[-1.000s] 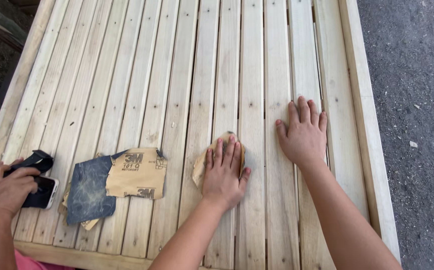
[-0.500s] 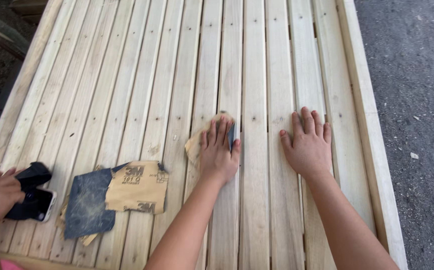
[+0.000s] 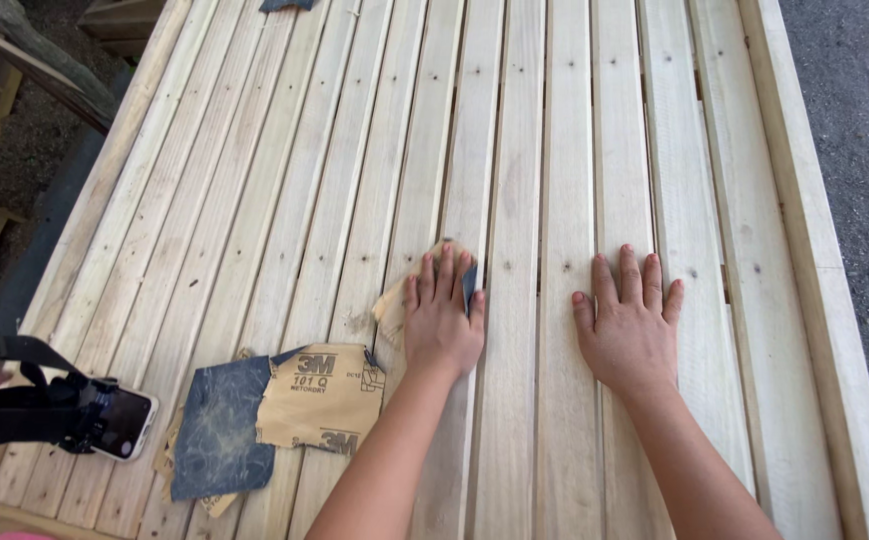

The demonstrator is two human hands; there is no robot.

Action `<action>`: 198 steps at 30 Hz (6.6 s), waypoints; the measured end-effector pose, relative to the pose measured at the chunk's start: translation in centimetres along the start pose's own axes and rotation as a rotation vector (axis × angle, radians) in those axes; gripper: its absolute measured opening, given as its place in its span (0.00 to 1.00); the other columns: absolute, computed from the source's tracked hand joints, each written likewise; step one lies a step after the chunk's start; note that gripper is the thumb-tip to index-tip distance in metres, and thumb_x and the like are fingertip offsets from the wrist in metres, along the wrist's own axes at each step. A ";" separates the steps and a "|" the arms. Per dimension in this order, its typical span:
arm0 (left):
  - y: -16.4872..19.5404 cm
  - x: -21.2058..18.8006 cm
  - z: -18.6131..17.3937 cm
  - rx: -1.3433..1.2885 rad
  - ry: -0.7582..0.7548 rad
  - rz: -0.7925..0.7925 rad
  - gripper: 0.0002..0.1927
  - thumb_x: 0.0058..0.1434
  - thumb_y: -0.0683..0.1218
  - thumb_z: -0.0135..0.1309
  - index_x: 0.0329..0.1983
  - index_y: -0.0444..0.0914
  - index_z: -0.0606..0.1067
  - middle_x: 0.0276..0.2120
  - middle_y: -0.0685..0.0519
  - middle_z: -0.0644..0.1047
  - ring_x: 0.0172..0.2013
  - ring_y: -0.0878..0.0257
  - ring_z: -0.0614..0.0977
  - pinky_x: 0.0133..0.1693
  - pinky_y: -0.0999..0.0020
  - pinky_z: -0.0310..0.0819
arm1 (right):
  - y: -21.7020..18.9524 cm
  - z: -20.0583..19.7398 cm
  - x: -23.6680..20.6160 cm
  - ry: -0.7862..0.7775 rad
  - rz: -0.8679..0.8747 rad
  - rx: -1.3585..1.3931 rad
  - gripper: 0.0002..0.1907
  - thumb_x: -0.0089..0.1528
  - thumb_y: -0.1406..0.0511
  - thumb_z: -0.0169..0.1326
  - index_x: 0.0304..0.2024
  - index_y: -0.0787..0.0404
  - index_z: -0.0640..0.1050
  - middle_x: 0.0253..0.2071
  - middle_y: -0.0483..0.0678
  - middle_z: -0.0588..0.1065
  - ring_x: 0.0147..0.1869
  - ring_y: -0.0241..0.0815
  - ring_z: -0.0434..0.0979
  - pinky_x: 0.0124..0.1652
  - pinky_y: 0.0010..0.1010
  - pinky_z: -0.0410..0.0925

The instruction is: The person sands the slatted wooden surface of a furniture panel by hand using sheets of abrasive sandpaper, rubbing along the slats and moving progressively across different sections of the panel, at one point sanding the edge rail.

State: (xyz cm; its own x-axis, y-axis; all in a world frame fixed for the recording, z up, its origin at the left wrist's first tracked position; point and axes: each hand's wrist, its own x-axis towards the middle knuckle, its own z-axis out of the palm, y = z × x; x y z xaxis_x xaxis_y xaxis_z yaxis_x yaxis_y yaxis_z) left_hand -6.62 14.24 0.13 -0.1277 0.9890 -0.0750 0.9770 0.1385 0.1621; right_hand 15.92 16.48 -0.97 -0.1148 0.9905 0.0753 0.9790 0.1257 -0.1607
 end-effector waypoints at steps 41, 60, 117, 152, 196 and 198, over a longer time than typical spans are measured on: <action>-0.8 -16.7 1.2 0.098 0.254 0.284 0.33 0.74 0.62 0.25 0.77 0.44 0.48 0.77 0.48 0.42 0.74 0.43 0.39 0.70 0.52 0.30 | -4.9 -0.3 -1.5 -0.025 -0.093 0.033 0.35 0.69 0.47 0.32 0.74 0.55 0.56 0.78 0.51 0.50 0.81 0.56 0.40 0.72 0.49 0.37; 1.1 -3.0 -0.4 -0.055 -0.066 0.141 0.34 0.73 0.62 0.24 0.78 0.45 0.43 0.77 0.51 0.37 0.75 0.49 0.35 0.71 0.53 0.26 | -4.9 -0.9 -0.8 -0.036 -0.046 0.051 0.35 0.67 0.46 0.33 0.73 0.51 0.58 0.76 0.49 0.52 0.80 0.53 0.41 0.71 0.50 0.37; 1.7 -10.3 -2.5 -0.010 -0.134 0.092 0.35 0.69 0.65 0.25 0.78 0.51 0.46 0.78 0.54 0.39 0.74 0.49 0.35 0.71 0.54 0.27 | -5.5 -1.7 -1.1 -0.067 -0.028 0.053 0.33 0.69 0.48 0.30 0.74 0.49 0.57 0.77 0.49 0.50 0.81 0.54 0.39 0.72 0.51 0.36; 3.0 9.7 -3.3 0.028 -0.046 0.100 0.35 0.71 0.62 0.23 0.78 0.45 0.42 0.78 0.50 0.36 0.75 0.49 0.36 0.72 0.53 0.28 | -5.7 -1.9 1.5 -0.098 -0.011 0.016 0.30 0.67 0.46 0.31 0.71 0.42 0.59 0.76 0.49 0.50 0.80 0.55 0.38 0.71 0.54 0.34; 0.5 -10.9 1.0 0.159 0.386 0.300 0.33 0.73 0.61 0.24 0.76 0.41 0.48 0.76 0.48 0.43 0.74 0.46 0.40 0.69 0.50 0.30 | -5.9 -1.8 -0.4 -0.068 -0.038 0.058 0.31 0.68 0.47 0.31 0.72 0.44 0.60 0.77 0.49 0.50 0.80 0.57 0.38 0.72 0.50 0.35; 0.7 -6.5 1.1 0.088 0.148 0.212 0.33 0.72 0.61 0.25 0.76 0.43 0.47 0.77 0.50 0.41 0.74 0.48 0.38 0.70 0.51 0.29 | -5.9 -2.1 -0.5 -0.068 -0.027 0.064 0.31 0.68 0.47 0.31 0.72 0.45 0.60 0.77 0.49 0.49 0.80 0.57 0.38 0.72 0.50 0.36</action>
State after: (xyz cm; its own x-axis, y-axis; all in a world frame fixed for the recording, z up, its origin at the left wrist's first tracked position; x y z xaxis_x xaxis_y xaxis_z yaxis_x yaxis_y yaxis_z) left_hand -4.94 7.86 -0.34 0.0640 0.9933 0.0967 0.9948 -0.0712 0.0725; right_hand 10.50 15.17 1.97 -0.1549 0.9878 0.0135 0.9626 0.1540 -0.2227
